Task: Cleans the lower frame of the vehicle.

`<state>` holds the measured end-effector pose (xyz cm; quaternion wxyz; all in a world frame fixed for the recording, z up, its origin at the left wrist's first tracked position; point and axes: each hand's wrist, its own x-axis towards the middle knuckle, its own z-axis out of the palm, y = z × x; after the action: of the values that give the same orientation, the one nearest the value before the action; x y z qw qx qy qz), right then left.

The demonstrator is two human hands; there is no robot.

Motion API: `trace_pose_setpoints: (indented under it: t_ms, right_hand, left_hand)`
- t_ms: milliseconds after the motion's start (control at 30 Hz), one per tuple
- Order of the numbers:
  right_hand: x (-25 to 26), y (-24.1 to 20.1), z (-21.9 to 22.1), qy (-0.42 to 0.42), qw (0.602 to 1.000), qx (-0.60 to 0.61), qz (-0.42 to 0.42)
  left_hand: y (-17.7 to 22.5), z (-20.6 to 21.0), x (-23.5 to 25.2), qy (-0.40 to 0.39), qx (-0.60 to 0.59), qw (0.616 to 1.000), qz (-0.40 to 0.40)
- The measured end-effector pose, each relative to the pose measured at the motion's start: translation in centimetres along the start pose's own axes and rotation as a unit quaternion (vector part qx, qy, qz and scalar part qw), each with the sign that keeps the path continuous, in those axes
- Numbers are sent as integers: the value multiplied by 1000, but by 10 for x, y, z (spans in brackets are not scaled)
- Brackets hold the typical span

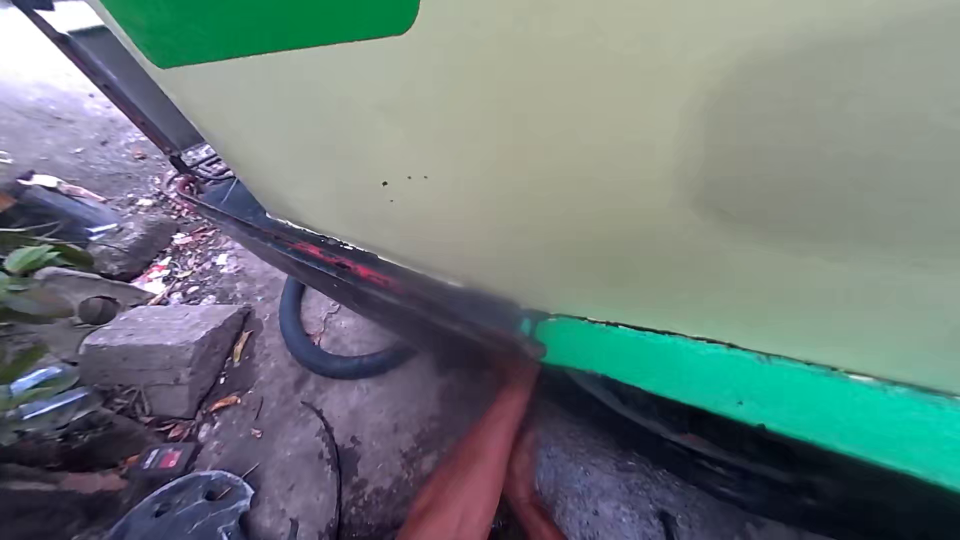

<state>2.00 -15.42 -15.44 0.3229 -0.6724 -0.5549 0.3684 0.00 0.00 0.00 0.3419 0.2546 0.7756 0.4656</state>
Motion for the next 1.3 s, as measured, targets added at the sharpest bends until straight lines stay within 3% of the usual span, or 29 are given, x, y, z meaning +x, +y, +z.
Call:
trace_pose_setpoints:
  t_ms: [67,167,267,300,333,367,433,567,700,767,900,967,1033,1100,1200,1300]
  right_hand:
    - [-4,6,-7,44,997,-45,-42]
    - [-7,14,-30,19,995,-78,-54]
    - [0,40,-44,4,990,-119,-76]
    - [2,47,-46,7,986,-135,-95]
    - [4,51,-45,19,980,-155,-121]
    - [7,55,-42,36,974,-170,-147]
    - [11,59,-40,57,965,-185,-175]
    - [22,58,-69,41,959,-200,-197]
    - [46,68,-122,6,952,-213,-221]
    - [49,52,-137,-14,952,-178,-248]
    - [34,19,-188,-102,986,-74,-111]
    - [29,5,-225,-113,993,-32,-33]
    - [33,0,-255,-138,990,-11,15]
    - [47,0,-274,-163,986,-11,8]
    - [69,-4,-281,-200,978,-55,-11]
    - [80,-7,-280,-242,966,-90,-4]
  left_hand:
    - [-32,19,11,42,-29,998,19]
    - [-36,16,5,19,-25,999,17]
    - [-93,51,20,145,-16,972,182]
    - [-95,50,16,134,47,973,181]
    - [-66,30,5,30,127,989,76]
    - [-45,20,3,-11,139,990,8]
    - [-27,13,2,-13,98,995,-28]
    - [-27,5,4,-4,17,1000,23]
    - [-34,5,15,26,33,996,73]
    - [-38,11,18,59,5,992,107]
    - [-49,15,11,142,-113,949,259]
    - [-48,16,11,144,-157,937,279]
    - [-44,12,6,129,-172,944,249]
    - [-39,6,-3,88,-194,960,184]
    - [-50,5,-14,62,-230,960,149]
    - [-71,1,-50,-15,-202,975,92]
